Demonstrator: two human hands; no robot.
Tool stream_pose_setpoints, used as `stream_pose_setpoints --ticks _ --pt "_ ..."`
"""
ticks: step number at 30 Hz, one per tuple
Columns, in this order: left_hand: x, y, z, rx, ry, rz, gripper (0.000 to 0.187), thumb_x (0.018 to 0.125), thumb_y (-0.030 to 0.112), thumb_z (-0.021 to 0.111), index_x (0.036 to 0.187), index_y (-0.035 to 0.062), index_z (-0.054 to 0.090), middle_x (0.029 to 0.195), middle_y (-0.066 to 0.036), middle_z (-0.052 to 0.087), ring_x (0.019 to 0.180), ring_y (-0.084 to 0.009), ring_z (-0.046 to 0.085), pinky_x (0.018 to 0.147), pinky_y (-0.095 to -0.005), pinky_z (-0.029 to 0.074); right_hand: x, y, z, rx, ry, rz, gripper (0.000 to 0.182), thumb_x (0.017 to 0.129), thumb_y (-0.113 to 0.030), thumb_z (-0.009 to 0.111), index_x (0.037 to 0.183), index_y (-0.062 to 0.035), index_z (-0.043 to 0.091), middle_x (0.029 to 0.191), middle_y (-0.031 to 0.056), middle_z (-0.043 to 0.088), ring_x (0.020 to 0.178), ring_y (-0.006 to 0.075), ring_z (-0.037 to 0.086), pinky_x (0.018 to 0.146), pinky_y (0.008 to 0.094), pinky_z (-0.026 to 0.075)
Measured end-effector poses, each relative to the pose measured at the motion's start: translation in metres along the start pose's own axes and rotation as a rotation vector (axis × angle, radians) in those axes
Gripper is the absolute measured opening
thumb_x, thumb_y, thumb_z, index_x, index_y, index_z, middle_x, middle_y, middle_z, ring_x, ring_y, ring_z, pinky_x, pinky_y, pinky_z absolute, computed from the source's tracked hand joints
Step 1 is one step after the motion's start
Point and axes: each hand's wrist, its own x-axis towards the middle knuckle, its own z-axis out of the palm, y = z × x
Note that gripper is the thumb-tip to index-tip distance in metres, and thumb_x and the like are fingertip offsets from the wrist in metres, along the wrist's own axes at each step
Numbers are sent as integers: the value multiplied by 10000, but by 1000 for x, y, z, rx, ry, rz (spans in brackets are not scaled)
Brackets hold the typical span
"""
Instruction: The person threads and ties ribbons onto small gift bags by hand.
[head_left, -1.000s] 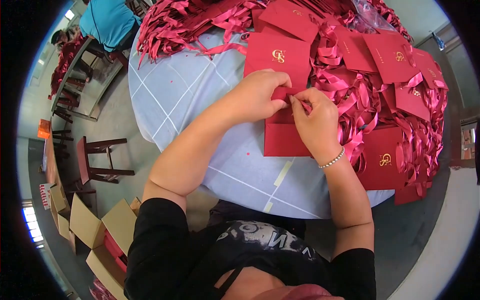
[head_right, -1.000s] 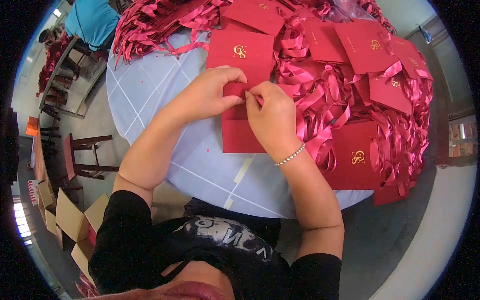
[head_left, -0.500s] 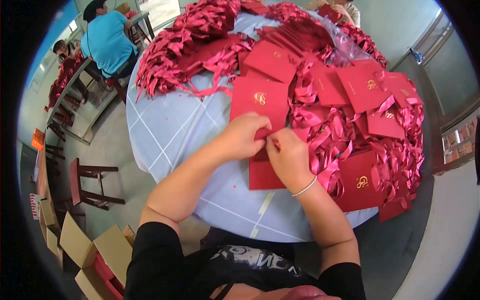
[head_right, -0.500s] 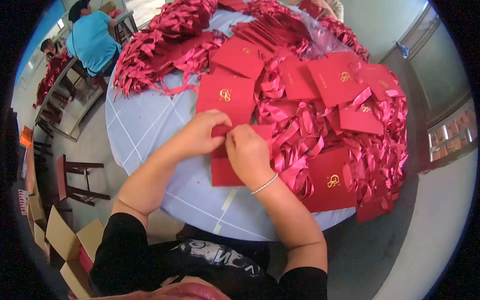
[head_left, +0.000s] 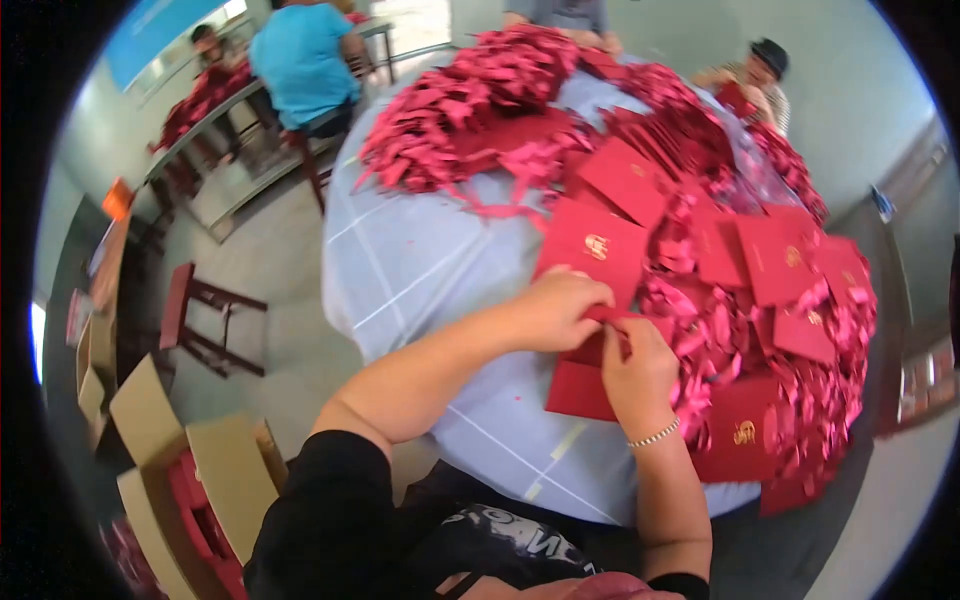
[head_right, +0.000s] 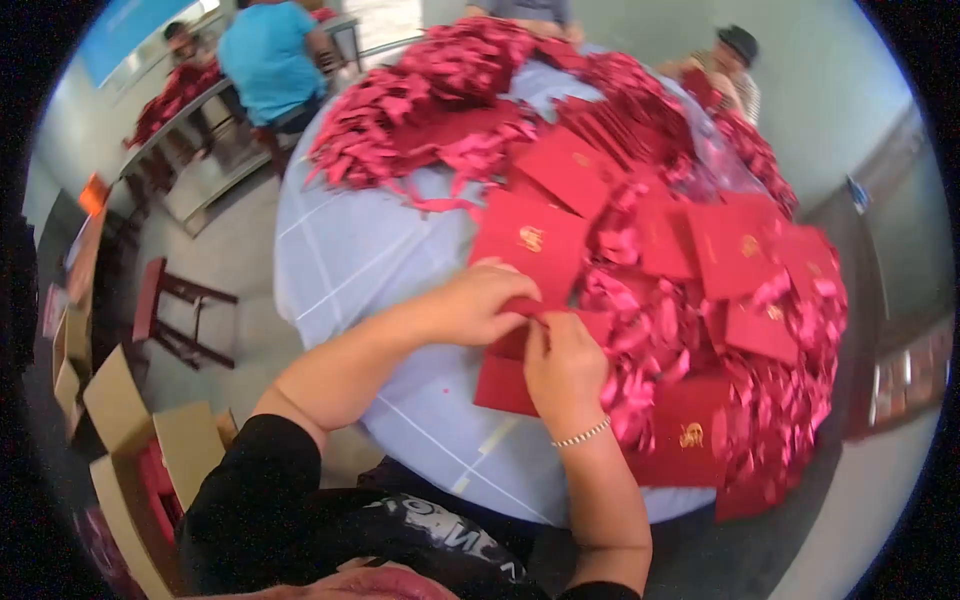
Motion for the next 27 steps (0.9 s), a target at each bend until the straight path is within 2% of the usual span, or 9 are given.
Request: stream_pose_setpoints --ticks 2,6,7,10,13,16,20,21,27 --pt "0 2 -2 12 -32 3 315 777 136 724 1073 43 669 1007 -157 686 1024 -350 625 983 -457 425 1 -1 2 -60 -17 -44 79 858 -50 706 883 -33 633 753 141 634 661 343 637 580 423 515" --pt "-1 11 -7 42 -137 -91 378 775 169 725 1127 52 654 1108 -154 673 1147 -334 591 1096 -565 336 2 2 6 -52 -49 18 85 856 -45 716 854 -33 632 734 135 623 647 324 634 564 420 502" --pt "-1 13 -9 6 -174 -138 408 771 184 725 1148 51 645 1135 -142 670 1198 -320 569 1136 -628 264 3 2 4 -19 -61 45 92 858 -52 724 846 -32 634 719 124 616 619 301 620 566 403 495" --pt "-4 9 -6 -5 -93 -71 373 772 217 723 1106 66 654 991 -142 676 1077 -330 609 1088 -634 310 5 1 -6 58 -146 99 77 866 -54 718 886 -14 655 763 134 626 687 290 631 626 380 507" --pt "-3 16 -6 -40 -43 -89 348 788 257 739 1074 70 675 997 -135 678 1077 -318 611 1100 -636 298 19 -1 -19 83 23 -124 100 874 -49 706 950 5 669 855 155 649 790 292 641 694 366 510" --pt "-1 19 -6 -41 -28 -66 293 816 246 762 1050 83 696 1039 -92 688 1123 -276 613 1143 -669 213 23 11 -29 49 39 -80 100 884 -43 692 965 15 680 959 175 663 893 303 642 746 362 510" --pt "-4 23 -3 48 25 173 189 810 214 766 940 94 700 955 -60 665 1089 -225 605 1149 -673 204 22 20 -44 258 -303 159 45 889 -5 660 886 37 677 829 166 672 749 290 655 687 347 504" --pt "-4 27 -5 91 8 216 182 799 212 773 916 96 694 933 -53 650 1083 -222 601 1149 -676 202 25 14 -49 249 -331 137 63 898 -6 646 893 48 676 756 152 655 673 248 636 657 334 490" --pt "-7 47 -9 274 114 527 92 784 136 705 829 79 647 860 -36 562 1061 -234 589 1150 -685 214 28 31 -69 414 -720 302 129 950 -57 606 936 37 693 752 113 640 690 126 579 632 298 449"
